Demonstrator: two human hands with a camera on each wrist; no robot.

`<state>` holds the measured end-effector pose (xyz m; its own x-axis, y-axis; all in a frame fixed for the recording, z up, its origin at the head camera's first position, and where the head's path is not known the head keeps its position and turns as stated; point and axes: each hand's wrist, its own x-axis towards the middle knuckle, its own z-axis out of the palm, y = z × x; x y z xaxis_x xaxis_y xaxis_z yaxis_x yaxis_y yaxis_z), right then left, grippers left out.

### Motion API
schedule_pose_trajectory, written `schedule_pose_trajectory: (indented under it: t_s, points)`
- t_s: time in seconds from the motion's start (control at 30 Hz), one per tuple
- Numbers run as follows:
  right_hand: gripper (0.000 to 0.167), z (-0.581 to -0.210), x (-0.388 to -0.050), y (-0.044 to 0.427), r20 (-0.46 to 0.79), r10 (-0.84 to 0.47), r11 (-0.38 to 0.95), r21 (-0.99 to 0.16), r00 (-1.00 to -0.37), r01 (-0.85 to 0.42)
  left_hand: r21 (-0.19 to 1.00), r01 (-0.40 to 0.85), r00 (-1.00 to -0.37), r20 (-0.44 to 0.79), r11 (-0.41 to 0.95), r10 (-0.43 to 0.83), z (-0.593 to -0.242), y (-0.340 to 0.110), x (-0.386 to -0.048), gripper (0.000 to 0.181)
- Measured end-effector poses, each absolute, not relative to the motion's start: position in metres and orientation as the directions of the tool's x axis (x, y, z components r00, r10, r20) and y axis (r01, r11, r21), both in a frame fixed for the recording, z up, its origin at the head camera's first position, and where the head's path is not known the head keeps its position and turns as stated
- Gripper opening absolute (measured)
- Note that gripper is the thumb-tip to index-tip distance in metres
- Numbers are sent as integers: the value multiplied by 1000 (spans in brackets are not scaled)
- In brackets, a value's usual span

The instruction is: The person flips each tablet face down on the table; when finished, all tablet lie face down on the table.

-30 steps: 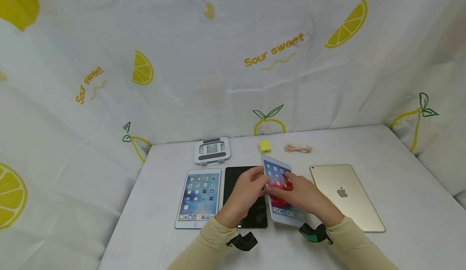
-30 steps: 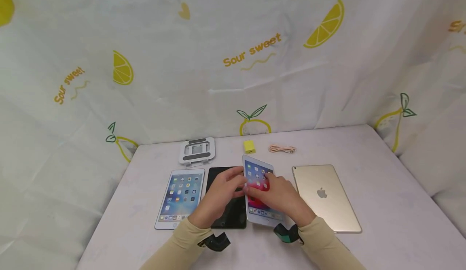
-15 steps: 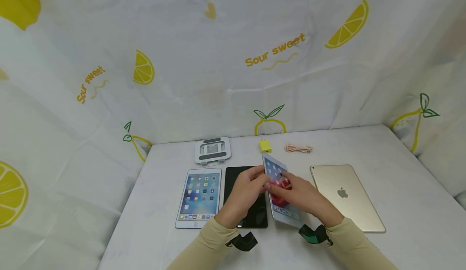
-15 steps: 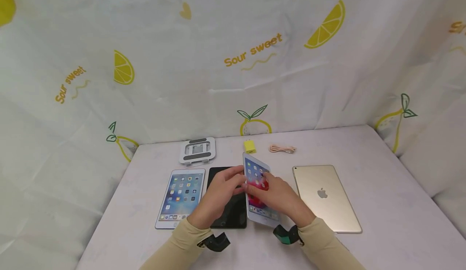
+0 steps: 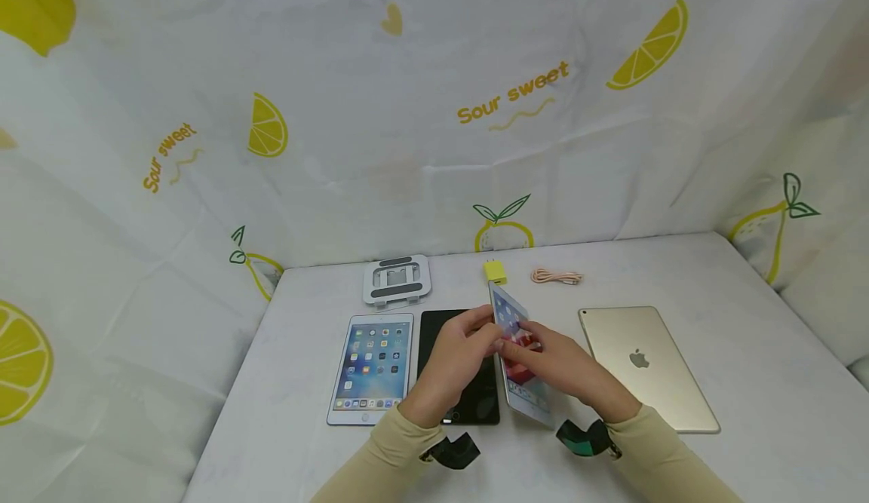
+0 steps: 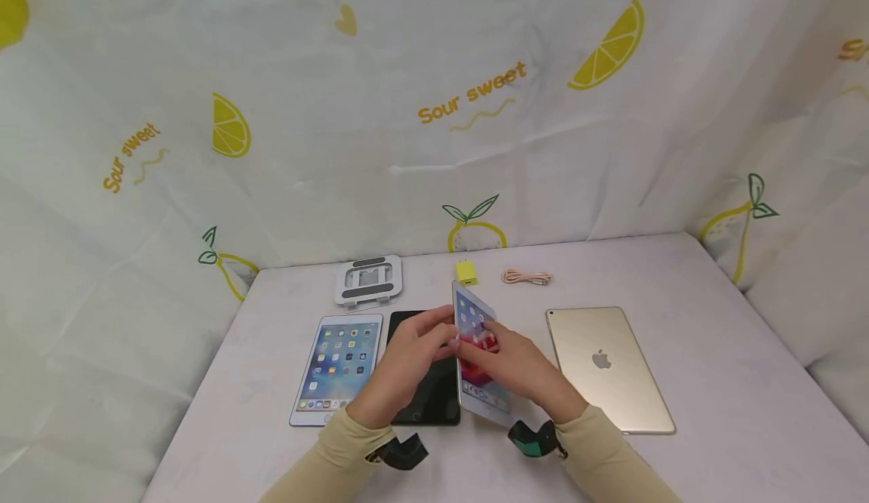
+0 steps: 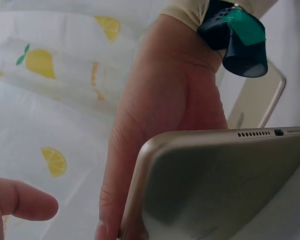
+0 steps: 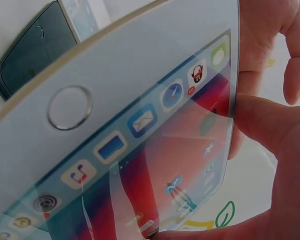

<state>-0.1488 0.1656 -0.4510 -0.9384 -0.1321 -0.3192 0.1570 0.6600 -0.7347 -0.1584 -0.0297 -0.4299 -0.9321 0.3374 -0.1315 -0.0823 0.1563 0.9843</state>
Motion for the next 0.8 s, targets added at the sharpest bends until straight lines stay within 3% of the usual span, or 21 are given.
schedule_pose_trajectory:
  t_s: [0.8]
  points:
    - [88, -452, -146, 162, -296, -211, 501, -851, -932, 157, 989, -74, -932, -114, 128, 343, -424, -32, -157, 55]
